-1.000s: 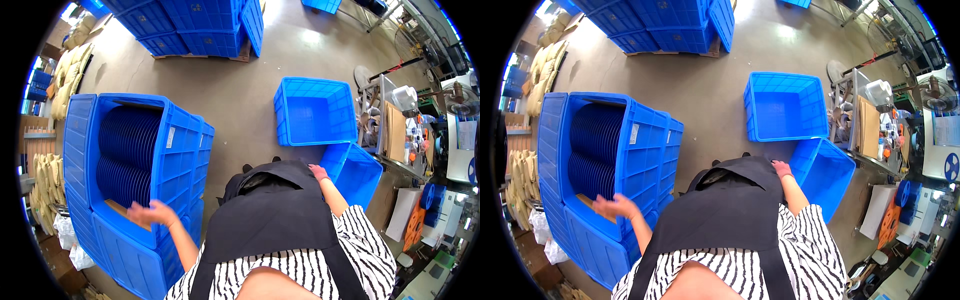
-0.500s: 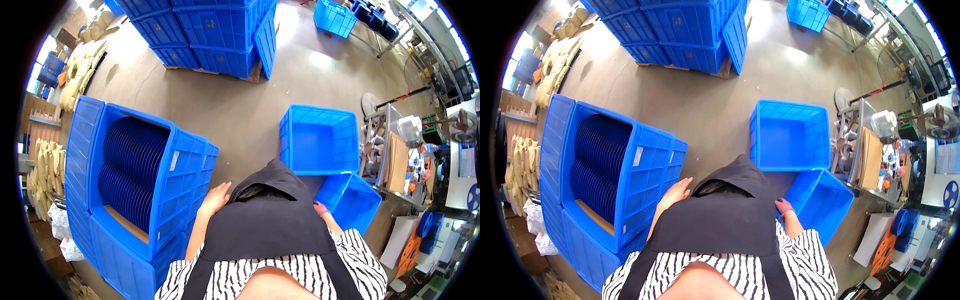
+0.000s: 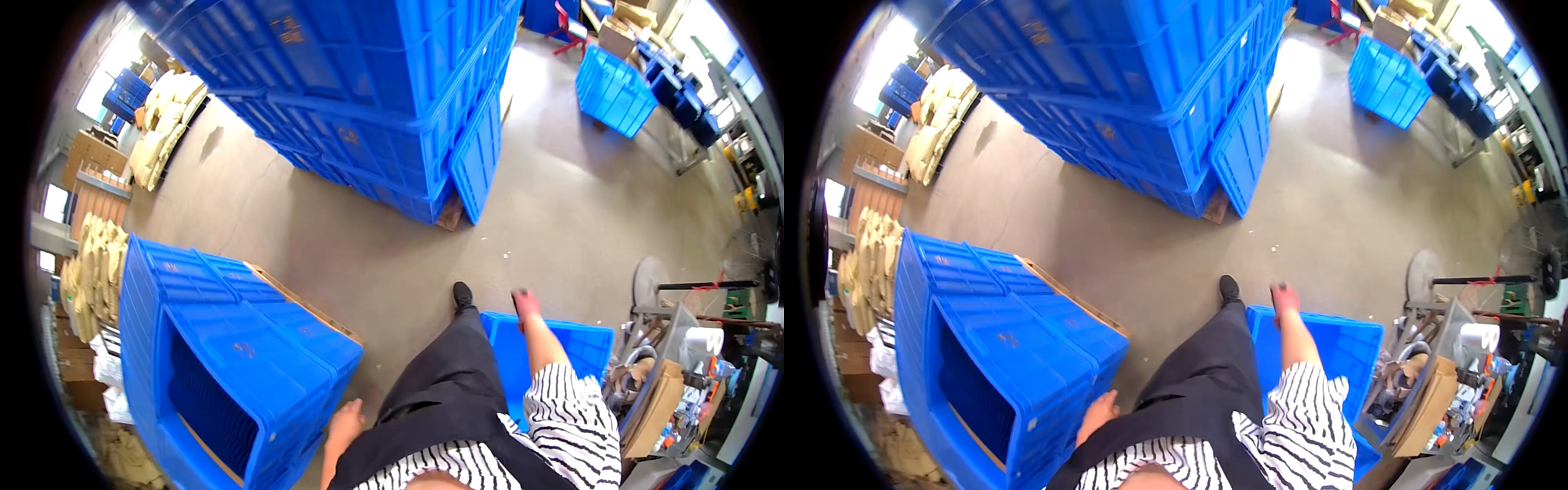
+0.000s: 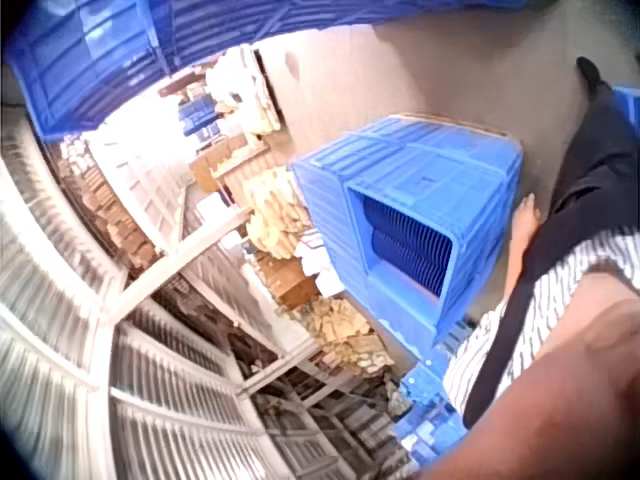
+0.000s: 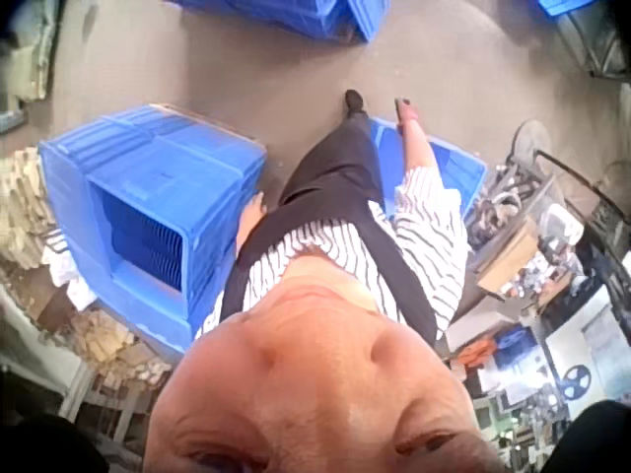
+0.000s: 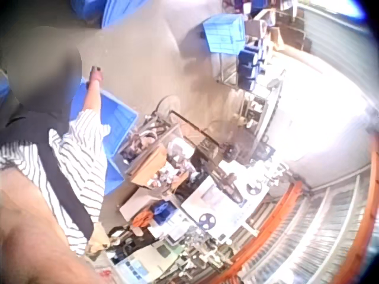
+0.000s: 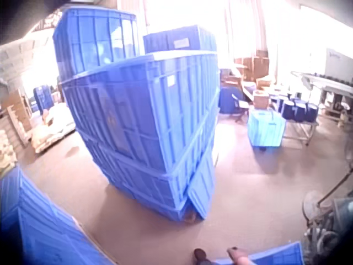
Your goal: The person wipes blue plastic reels with a cloth and stacks them vertically into a blue plastic bin. They then place a cardboard sheet inside the bin, apply a label to the bin's exterior, and stack the filled bin onto a larger stack of similar bins. The person also wipes the lids of the stacked bins.
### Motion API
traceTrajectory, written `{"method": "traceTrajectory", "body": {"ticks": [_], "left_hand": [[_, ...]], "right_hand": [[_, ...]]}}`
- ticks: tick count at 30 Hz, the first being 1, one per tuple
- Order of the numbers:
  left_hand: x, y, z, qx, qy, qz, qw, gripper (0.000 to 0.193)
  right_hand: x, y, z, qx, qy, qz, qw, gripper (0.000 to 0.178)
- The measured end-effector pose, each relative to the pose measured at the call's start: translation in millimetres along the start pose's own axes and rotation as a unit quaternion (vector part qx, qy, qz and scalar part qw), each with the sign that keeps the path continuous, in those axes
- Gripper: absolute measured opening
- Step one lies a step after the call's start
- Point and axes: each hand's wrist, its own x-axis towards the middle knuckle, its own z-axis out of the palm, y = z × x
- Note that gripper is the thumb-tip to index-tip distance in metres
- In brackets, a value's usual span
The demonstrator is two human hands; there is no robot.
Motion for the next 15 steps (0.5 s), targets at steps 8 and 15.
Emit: {"method": "traceTrajectory", "body": {"ticks": [8,15], "left_hand": [[121,158,-76,-0.303,-0.043,-0.140,0.942,0.047],[143,188,-87,-0.213,-0.056,-0.190,0.957,0.046]], "right_hand": [[268,-277,-208,0.505,0.115,-0.033,0.855,0.040],[346,-297,-199,0.489,0.082,-0.093,0.864,0.028]]}}
